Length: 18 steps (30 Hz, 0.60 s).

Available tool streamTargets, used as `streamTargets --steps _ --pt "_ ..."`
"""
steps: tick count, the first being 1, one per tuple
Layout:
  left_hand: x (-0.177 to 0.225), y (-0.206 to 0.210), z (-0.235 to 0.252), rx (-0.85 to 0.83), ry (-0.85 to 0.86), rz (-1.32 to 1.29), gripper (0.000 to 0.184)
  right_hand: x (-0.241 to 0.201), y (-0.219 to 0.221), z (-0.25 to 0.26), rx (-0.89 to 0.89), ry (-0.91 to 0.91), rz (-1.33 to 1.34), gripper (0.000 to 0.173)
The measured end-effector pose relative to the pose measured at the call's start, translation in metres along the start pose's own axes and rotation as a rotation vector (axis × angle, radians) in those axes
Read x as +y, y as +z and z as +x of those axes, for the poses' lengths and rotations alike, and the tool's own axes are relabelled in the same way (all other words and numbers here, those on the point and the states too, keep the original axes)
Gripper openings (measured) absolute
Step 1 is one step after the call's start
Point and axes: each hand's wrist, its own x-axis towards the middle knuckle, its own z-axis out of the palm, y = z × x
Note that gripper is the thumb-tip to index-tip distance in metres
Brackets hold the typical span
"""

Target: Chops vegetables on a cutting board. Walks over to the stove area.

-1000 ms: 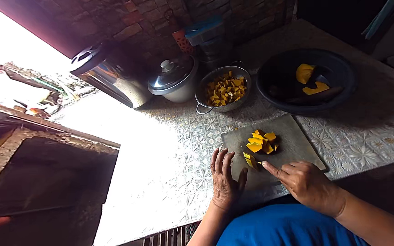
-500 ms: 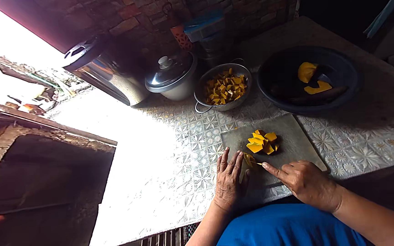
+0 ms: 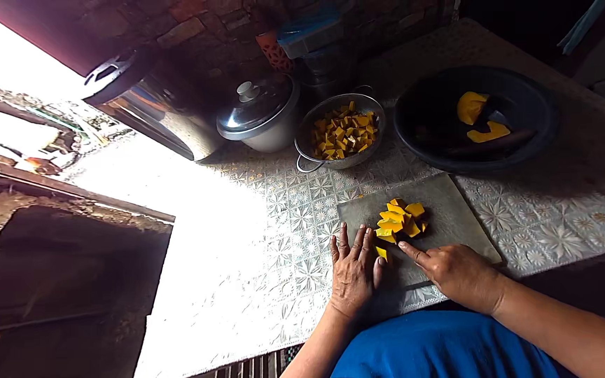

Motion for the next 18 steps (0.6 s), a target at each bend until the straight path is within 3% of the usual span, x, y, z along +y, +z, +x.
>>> streamTargets --steps 4,10,18 --pt "-0.002 -0.001 -0.003 0.025 -0.011 -0.034 0.065 -0.002 0.000 0.000 -0.009 0.059 0.035 0.041" --pt "-0.001 -0.011 -0.008 0.149 -0.041 -0.108 0.059 -0.008 -0.007 -0.012 0.248 0.018 0.045 0.041" --pt "0.003 -0.021 -0.013 0.246 0.029 -0.204 0.043 -0.018 -0.016 -0.024 0.215 -0.115 -0.008 0.041"
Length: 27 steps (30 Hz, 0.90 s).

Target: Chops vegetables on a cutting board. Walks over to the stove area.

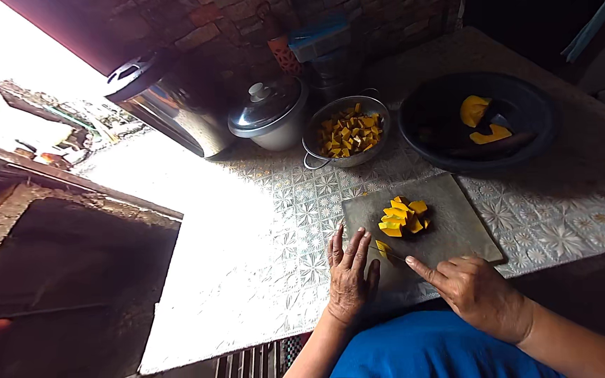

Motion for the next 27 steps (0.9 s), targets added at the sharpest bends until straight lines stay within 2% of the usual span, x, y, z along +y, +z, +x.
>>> streamTargets --steps 9,14,27 --pt "-0.0003 0.0087 -0.0094 -0.117 0.055 0.046 0.043 0.0005 0.0068 -0.0020 -0.017 0.003 -0.033 0.043" --pt "0.0006 0.0075 -0.0085 -0.138 0.073 0.067 0.049 -0.0014 0.0056 -0.0031 0.002 -0.007 -0.057 0.042" --pt "-0.0006 0.0052 -0.0060 -0.173 0.071 0.078 0.050 -0.0062 0.0075 -0.0014 -0.037 0.025 -0.061 0.044"
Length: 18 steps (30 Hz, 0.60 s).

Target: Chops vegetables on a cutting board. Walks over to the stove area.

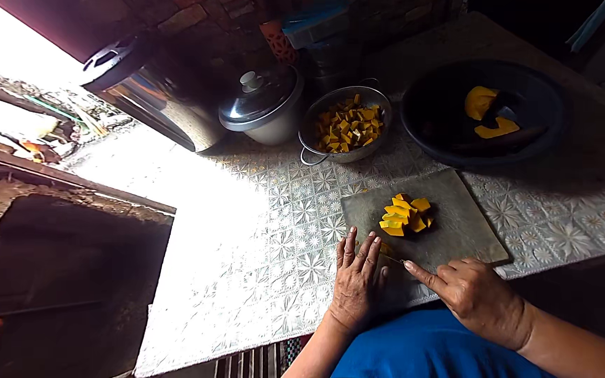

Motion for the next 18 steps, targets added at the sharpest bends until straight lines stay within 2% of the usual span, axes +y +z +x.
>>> streamTargets --steps 9,14,18 --pt "0.0014 0.0037 0.0007 -0.036 -0.017 0.051 0.051 -0.0039 0.0003 0.0009 -0.071 0.021 0.028 0.047" --pt "0.0044 0.0078 -0.0010 -0.125 -0.070 0.101 0.064 -0.0018 0.0023 0.0039 -0.207 0.041 0.032 0.052" --pt "0.0036 0.0069 0.0007 -0.094 -0.107 0.075 0.074 0.0034 0.0080 0.0012 -0.156 0.113 0.047 0.046"
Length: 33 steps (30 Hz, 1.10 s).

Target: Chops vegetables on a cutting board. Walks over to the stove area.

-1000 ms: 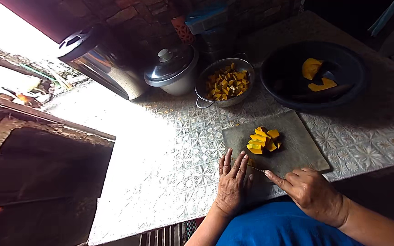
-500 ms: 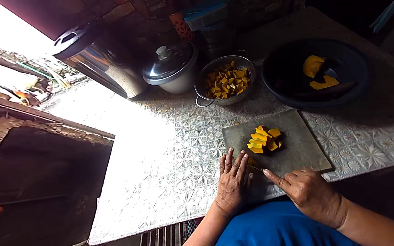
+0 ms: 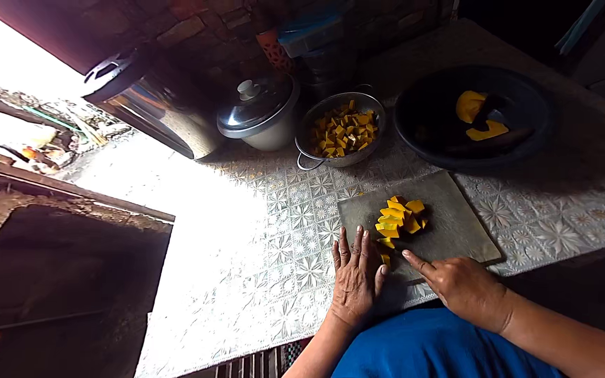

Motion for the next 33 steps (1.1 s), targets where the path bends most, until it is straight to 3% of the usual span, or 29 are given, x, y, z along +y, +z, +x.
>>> streamTargets --steps 5,10,14,20,33 --pt "-0.006 -0.001 -0.001 0.174 -0.013 -0.115 0.053 0.002 0.005 0.002 0.134 0.037 0.072 0.042" --pt "-0.001 -0.005 0.000 0.160 0.006 -0.097 0.040 0.005 -0.002 0.000 0.241 0.057 0.083 0.041" --pt "0.008 -0.005 0.006 0.149 -0.017 -0.020 0.041 0.001 -0.007 -0.006 0.234 0.038 0.091 0.041" --pt "0.002 -0.004 0.007 0.160 -0.016 -0.056 0.020 -0.003 -0.011 -0.012 0.210 -0.003 0.068 0.040" --pt "-0.001 0.000 0.003 0.212 -0.053 -0.129 0.020 -0.008 -0.002 -0.002 0.089 -0.009 0.059 0.046"
